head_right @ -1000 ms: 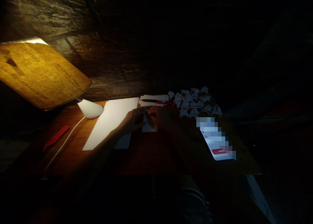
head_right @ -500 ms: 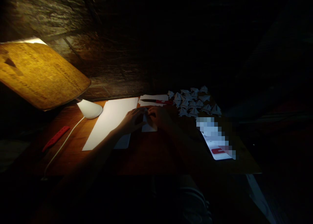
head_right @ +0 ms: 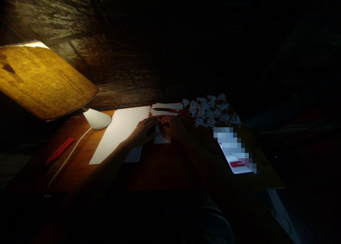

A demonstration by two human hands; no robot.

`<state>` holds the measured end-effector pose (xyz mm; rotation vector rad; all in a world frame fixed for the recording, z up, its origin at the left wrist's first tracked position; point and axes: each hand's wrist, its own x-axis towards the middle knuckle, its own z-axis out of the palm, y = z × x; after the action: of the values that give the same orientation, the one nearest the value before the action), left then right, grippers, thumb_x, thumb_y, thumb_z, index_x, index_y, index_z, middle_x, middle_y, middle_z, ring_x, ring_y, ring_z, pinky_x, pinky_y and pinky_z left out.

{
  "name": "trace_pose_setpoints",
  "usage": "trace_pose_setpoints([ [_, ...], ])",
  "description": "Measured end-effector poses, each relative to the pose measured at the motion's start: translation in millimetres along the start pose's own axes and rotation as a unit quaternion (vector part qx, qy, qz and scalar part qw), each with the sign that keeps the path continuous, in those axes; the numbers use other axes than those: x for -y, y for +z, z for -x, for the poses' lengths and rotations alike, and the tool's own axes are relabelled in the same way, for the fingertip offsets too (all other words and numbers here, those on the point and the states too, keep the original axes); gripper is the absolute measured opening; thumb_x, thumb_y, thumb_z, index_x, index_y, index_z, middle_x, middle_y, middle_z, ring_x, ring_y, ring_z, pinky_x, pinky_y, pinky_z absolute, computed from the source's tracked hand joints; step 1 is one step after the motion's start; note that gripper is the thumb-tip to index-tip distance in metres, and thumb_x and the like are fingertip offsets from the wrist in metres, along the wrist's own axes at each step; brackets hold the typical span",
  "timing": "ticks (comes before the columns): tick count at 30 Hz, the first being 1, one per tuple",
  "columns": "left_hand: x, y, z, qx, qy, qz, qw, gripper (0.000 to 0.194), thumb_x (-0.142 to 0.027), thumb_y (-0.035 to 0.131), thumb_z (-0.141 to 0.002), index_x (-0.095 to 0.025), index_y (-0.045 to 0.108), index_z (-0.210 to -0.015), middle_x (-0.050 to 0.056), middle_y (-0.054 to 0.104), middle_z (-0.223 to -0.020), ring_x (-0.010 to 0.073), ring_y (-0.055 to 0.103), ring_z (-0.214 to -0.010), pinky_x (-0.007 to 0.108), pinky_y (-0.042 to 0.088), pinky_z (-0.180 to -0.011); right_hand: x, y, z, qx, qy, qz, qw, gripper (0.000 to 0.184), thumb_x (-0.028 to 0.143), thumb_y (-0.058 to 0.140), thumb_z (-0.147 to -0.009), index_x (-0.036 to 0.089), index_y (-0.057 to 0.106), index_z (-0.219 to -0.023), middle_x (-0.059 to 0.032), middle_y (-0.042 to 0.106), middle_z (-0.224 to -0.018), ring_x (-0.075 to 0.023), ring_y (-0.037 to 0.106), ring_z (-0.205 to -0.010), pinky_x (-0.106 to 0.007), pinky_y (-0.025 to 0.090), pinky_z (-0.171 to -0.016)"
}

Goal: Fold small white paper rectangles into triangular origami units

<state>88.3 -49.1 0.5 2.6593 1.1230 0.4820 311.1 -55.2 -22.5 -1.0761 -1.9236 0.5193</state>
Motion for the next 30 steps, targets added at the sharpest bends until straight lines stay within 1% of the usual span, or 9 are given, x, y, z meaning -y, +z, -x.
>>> trace_pose_setpoints([
  [4, -2.0, -3.0, -0.6, 0.008, 0.008, 0.004, 1.000, 0.049, -0.037, 0.071, -0.093, -0.029, 0.061, -0.140, 0.011, 0.057, -0.154, 0.0356, 0.052, -0.142, 0.061, 0.043, -0.118, -0.2, 0.5, 0.1, -0.009, -0.007, -0.002, 1.000, 0.025, 0.001, 0.068, -0.076, 0.022, 0.081, -0.082, -0.0067, 0.082, -0.104, -0.0220, 0.076, -0.098, -0.039, 0.059, -0.093],
  [8, -0.6, -1.3, -0.9, -0.001, 0.007, 0.004, 1.000, 0.045, -0.035, 0.072, -0.091, -0.030, 0.066, -0.135, 0.009, 0.058, -0.151, 0.0361, 0.053, -0.141, 0.062, 0.043, -0.117, 0.6, 1.0, 0.2, -0.007, -0.003, 0.000, 1.000, 0.025, 0.001, 0.068, -0.076, 0.022, 0.080, -0.082, -0.0057, 0.082, -0.104, -0.0212, 0.076, -0.097, -0.038, 0.060, -0.092],
  [13, -2.0, -3.6, -1.2, 0.007, 0.009, 0.008, 1.000, 0.046, -0.037, 0.071, -0.092, -0.029, 0.065, -0.137, 0.010, 0.058, -0.151, 0.0360, 0.054, -0.140, 0.061, 0.044, -0.117, 2.6, -0.3, 0.3, -0.005, -0.008, 0.000, 1.000, 0.024, 0.002, 0.068, -0.077, 0.021, 0.081, -0.083, -0.0072, 0.082, -0.105, -0.0212, 0.076, -0.096, -0.038, 0.060, -0.091],
  [19, -2.8, -4.1, -1.4, 0.009, 0.007, 0.004, 1.000, 0.045, -0.036, 0.071, -0.092, -0.030, 0.065, -0.136, 0.010, 0.057, -0.152, 0.0366, 0.052, -0.141, 0.062, 0.043, -0.117, 1.1, 0.9, -0.8, -0.007, -0.002, -0.008, 1.000, 0.024, 0.002, 0.068, -0.076, 0.022, 0.081, -0.081, -0.0065, 0.082, -0.103, -0.0217, 0.076, -0.096, -0.040, 0.060, -0.092],
  [22, -1.7, -3.0, -1.1, 0.008, 0.006, 0.001, 1.000, 0.044, -0.035, 0.072, -0.091, -0.029, 0.066, -0.134, 0.010, 0.057, -0.153, 0.0371, 0.053, -0.141, 0.063, 0.043, -0.117, 0.0, 1.0, -0.3, -0.023, 0.018, -0.022, 0.999, 0.021, 0.005, 0.069, -0.078, 0.021, 0.081, -0.084, -0.0073, 0.082, -0.103, -0.0212, 0.076, -0.095, -0.039, 0.060, -0.091],
  [25, -0.9, -2.1, -0.8, 0.006, 0.007, 0.000, 1.000, 0.044, -0.033, 0.073, -0.090, -0.029, 0.066, -0.133, 0.010, 0.057, -0.153, 0.0373, 0.053, -0.140, 0.064, 0.043, -0.116, 0.8, -1.3, 0.1, -0.041, 0.057, -0.025, 0.997, 0.020, 0.008, 0.067, -0.082, 0.021, 0.081, -0.090, -0.0062, 0.082, -0.101, -0.0208, 0.075, -0.093, -0.037, 0.059, -0.090],
  [30, 2.2, 2.6, -0.6, -0.002, 0.004, -0.005, 1.000, 0.043, -0.034, 0.073, -0.090, -0.028, 0.067, -0.132, 0.011, 0.056, -0.153, 0.0371, 0.053, -0.140, 0.063, 0.043, -0.117, 0.1, -6.0, -1.4, -0.056, 0.086, -0.029, 0.994, 0.021, 0.005, 0.064, -0.081, 0.019, 0.078, -0.088, -0.0062, 0.080, -0.095, -0.0203, 0.073, -0.090, -0.035, 0.057, -0.086],
])
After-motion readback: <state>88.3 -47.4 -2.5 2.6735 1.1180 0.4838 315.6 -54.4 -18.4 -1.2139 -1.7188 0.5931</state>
